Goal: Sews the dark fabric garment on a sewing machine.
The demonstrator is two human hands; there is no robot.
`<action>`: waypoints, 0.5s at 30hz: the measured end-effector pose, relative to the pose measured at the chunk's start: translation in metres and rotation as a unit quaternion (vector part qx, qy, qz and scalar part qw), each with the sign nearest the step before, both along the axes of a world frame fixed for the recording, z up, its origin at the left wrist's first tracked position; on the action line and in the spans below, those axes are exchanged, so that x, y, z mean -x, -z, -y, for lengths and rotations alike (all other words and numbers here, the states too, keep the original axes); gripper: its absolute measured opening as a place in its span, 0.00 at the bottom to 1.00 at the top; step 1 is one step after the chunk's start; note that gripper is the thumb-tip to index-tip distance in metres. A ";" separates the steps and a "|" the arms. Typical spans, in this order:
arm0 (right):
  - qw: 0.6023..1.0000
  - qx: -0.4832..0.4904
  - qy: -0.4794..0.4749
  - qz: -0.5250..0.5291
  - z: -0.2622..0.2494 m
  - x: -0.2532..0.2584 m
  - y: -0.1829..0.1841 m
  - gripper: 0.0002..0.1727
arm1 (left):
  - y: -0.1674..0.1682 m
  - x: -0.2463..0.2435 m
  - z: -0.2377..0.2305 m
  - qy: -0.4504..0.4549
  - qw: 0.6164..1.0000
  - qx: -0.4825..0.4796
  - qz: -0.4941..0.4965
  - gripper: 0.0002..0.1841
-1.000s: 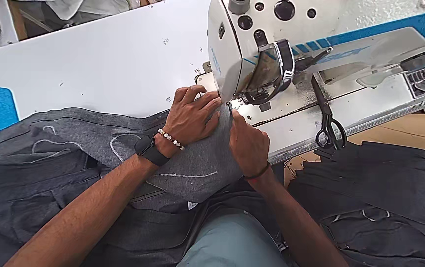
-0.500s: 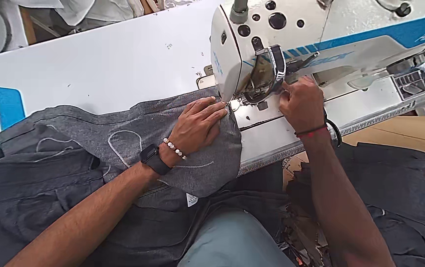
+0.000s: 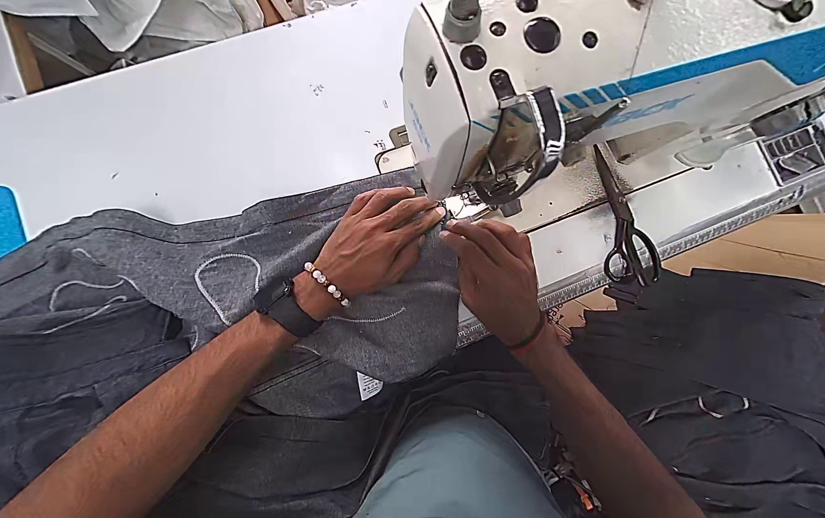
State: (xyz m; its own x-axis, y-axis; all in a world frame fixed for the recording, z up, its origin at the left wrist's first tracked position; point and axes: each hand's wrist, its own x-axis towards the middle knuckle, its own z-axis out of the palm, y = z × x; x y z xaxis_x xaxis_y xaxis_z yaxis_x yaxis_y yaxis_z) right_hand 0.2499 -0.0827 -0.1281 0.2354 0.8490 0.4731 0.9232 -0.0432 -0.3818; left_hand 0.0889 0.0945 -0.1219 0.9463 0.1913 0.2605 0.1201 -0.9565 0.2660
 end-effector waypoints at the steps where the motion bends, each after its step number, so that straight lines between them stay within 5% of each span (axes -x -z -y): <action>1: 1.000 0.009 -0.016 0.006 0.003 0.002 0.002 0.19 | 0.002 0.000 -0.006 0.013 1.000 -0.004 0.003 0.23; 11: 0.995 0.008 0.085 0.044 0.007 0.010 0.007 0.15 | -0.003 -0.009 0.004 -0.007 1.000 -0.021 0.008 0.21; 15: 0.980 0.096 0.168 -0.057 -0.003 0.002 -0.005 0.17 | 0.000 -0.012 0.046 -0.122 0.991 -0.032 -0.040 0.35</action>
